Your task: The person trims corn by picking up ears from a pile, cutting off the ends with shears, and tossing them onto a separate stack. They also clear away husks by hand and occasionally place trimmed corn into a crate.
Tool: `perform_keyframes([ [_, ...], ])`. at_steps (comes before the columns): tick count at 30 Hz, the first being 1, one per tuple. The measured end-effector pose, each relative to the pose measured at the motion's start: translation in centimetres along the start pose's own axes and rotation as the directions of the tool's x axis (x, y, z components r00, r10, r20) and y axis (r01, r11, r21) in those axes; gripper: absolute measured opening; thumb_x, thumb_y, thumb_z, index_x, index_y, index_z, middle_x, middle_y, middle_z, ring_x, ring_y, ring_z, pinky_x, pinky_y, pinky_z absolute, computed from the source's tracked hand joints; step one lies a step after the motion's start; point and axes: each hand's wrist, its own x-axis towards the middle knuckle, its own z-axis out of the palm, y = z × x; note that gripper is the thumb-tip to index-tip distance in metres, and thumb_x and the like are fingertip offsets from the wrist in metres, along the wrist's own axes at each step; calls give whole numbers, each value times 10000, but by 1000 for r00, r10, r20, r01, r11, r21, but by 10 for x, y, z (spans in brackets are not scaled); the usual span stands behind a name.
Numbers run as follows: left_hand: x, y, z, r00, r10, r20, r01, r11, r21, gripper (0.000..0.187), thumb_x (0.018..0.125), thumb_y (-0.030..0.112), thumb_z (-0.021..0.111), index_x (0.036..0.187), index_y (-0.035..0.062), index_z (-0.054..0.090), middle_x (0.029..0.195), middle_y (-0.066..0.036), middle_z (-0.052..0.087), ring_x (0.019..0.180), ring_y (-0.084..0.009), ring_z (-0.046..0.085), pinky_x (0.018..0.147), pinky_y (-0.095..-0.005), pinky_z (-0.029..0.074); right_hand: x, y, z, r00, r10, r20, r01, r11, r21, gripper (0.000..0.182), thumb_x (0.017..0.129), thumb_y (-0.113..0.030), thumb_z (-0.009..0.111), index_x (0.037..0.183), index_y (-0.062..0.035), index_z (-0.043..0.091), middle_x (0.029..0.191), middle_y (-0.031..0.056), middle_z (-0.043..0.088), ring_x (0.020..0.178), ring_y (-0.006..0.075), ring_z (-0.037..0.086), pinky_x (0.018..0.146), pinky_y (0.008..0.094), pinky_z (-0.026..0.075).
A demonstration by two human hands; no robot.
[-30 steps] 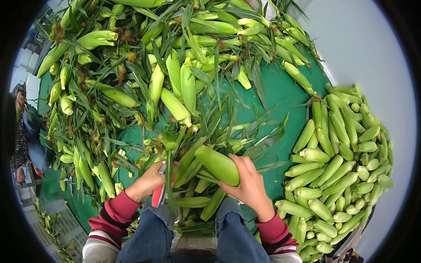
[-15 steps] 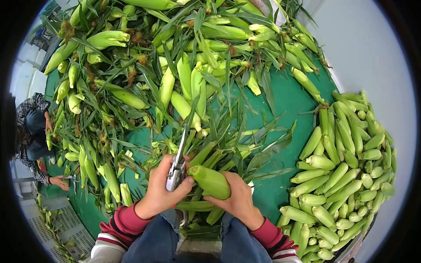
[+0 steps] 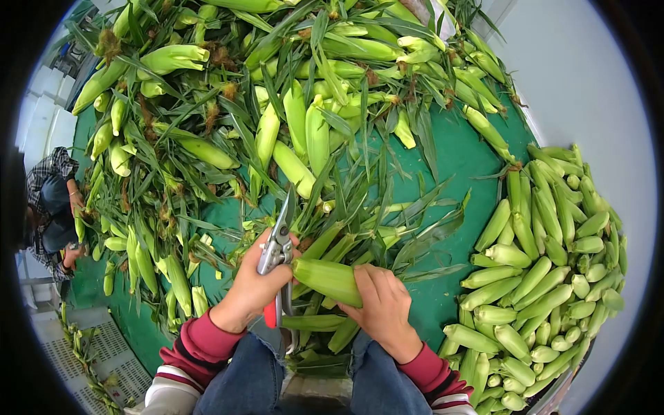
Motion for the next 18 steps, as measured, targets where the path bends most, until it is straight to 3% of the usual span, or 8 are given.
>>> perform_keyframes([
  [2,5,7,2,979,-205,11,201,950,-240,400,770,-61,474,1151,49,526,954,-54,588,764,-135,581,662,-276,501,0,0,1,1000,-4,-7,4,1000,9,649,549,-229,872,1081,-19,567,1001,126,618,853,313,604,721,383,503],
  [3,6,6,1,958,-288,-2,277,925,-261,405,766,-53,467,1152,46,535,933,-74,599,739,-171,589,649,-304,510,1,0,1,1000,0,-2,0,1000,23,671,539,-216,873,1101,-21,560,1010,124,611,862,318,602,725,384,505],
  [4,8,1,0,947,-317,46,313,885,-345,411,763,-55,467,1156,42,535,925,-78,601,732,-179,589,647,-312,509,1,-1,2,1000,6,5,-6,999,38,695,530,-202,873,1121,-24,554,1019,121,605,872,324,601,728,386,507],
  [8,8,-9,4,930,-328,165,360,724,-588,424,756,-53,480,1167,35,532,900,-84,602,702,-193,593,656,-342,524,-11,-3,15,937,284,202,-345,838,422,782,567,-241,901,1197,-26,489,1090,132,578,967,302,591,827,375,487],
  [10,4,-3,12,944,-256,209,331,708,-623,387,782,-23,500,1160,55,538,919,-56,585,703,-152,602,685,-326,559,-20,6,30,913,317,257,-407,654,638,846,588,-274,908,1250,-35,439,1145,133,554,1035,271,574,887,363,464],
  [11,3,2,15,942,-246,230,337,706,-624,405,781,-33,483,1175,54,522,938,-66,590,728,-174,611,698,-337,554,-22,12,36,896,277,347,-444,541,714,976,587,-263,913,1347,-54,338,1241,111,504,1140,215,521,962,347,419],
  [15,2,3,17,952,-117,281,289,640,-712,420,768,-30,482,1183,38,495,920,-85,595,748,-214,614,717,-355,538,-19,12,57,764,203,612,-591,-162,791,1045,572,-190,907,1404,-49,291,1295,68,475,1215,203,481,1026,343,379],
  [18,2,1,15,955,-58,291,265,610,-747,427,763,-26,485,1186,30,484,908,-90,598,749,-221,614,730,-360,533,-3,-6,49,771,124,625,-580,-268,769,992,568,-420,903,1339,-30,414,1153,23,558,1072,127,525,962,291,399],
])
